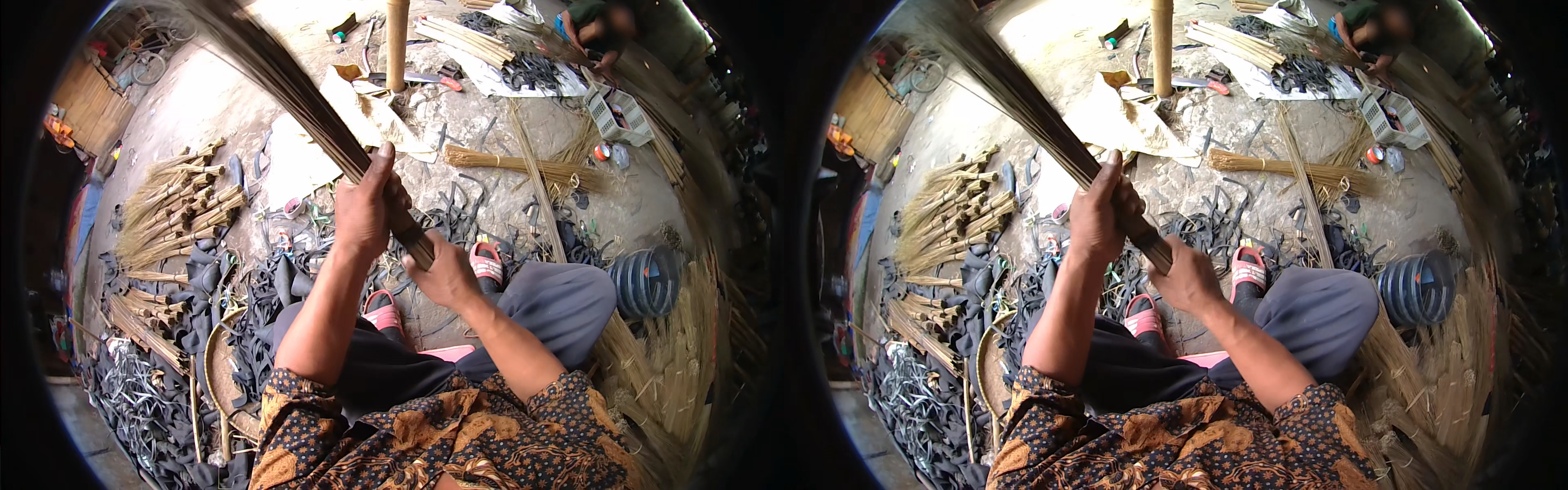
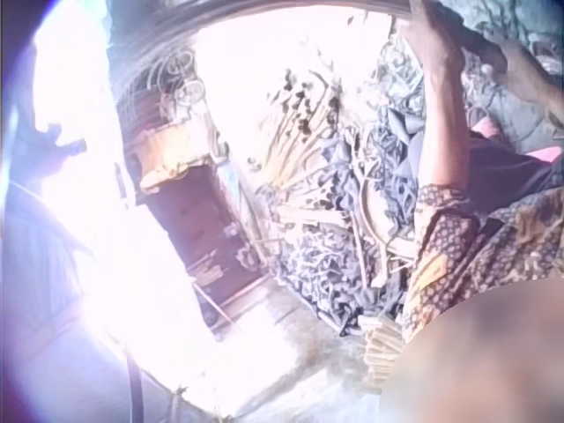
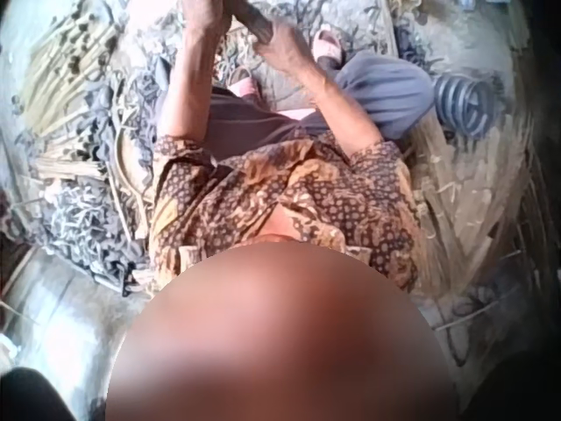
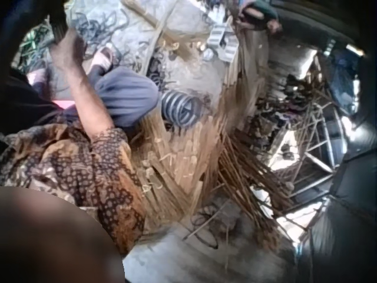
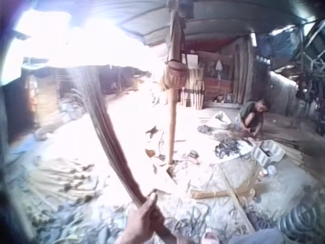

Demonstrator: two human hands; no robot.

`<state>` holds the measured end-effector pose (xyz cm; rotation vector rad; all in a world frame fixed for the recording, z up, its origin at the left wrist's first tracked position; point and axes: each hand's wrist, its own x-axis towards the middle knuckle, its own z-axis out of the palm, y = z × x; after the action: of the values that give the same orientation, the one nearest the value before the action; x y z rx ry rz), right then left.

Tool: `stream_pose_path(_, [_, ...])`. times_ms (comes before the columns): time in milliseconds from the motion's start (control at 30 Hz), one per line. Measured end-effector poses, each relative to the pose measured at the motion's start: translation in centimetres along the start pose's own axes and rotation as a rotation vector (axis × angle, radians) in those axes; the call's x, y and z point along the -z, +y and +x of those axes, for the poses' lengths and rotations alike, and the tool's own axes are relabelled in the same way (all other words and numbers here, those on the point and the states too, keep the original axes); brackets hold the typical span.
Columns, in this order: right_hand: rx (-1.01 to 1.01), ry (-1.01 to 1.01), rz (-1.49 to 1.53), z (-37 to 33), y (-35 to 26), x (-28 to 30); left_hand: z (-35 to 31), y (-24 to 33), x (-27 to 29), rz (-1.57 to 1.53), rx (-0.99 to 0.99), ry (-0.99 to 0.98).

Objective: The person sits on the floor and repeatedly picks up bundles of dried broom sticks, aligns them, and secures them with a tie. They then place the finished bundles against a wall and repeat the process with new sticks.

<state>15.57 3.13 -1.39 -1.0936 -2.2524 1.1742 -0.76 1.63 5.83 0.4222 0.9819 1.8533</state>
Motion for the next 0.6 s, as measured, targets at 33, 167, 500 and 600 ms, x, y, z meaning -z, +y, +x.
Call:
stream_pose_path(33, [0.085,-0.196,0.254,0.0,0.3,0.9,0.1,0.7,0.6,-0.033,0.072,-0.142])
stream_pose_path(167, [0.060,-0.681,0.586,-0.8,0.3,2.1,-0.8,1.0,1.1,-0.087,0.162,-0.430])
stream_pose_path(500, [0.059,-0.481,0.330,0.2,3.2,2.1,1.4,1.7,0.9,-0.114,0.045,-0.235])
stream_pose_path(600, [0.060,-0.566,0.373,0.6,2.5,3.0,1.7,1.9,0.7,0.031,0.005,-0.258])
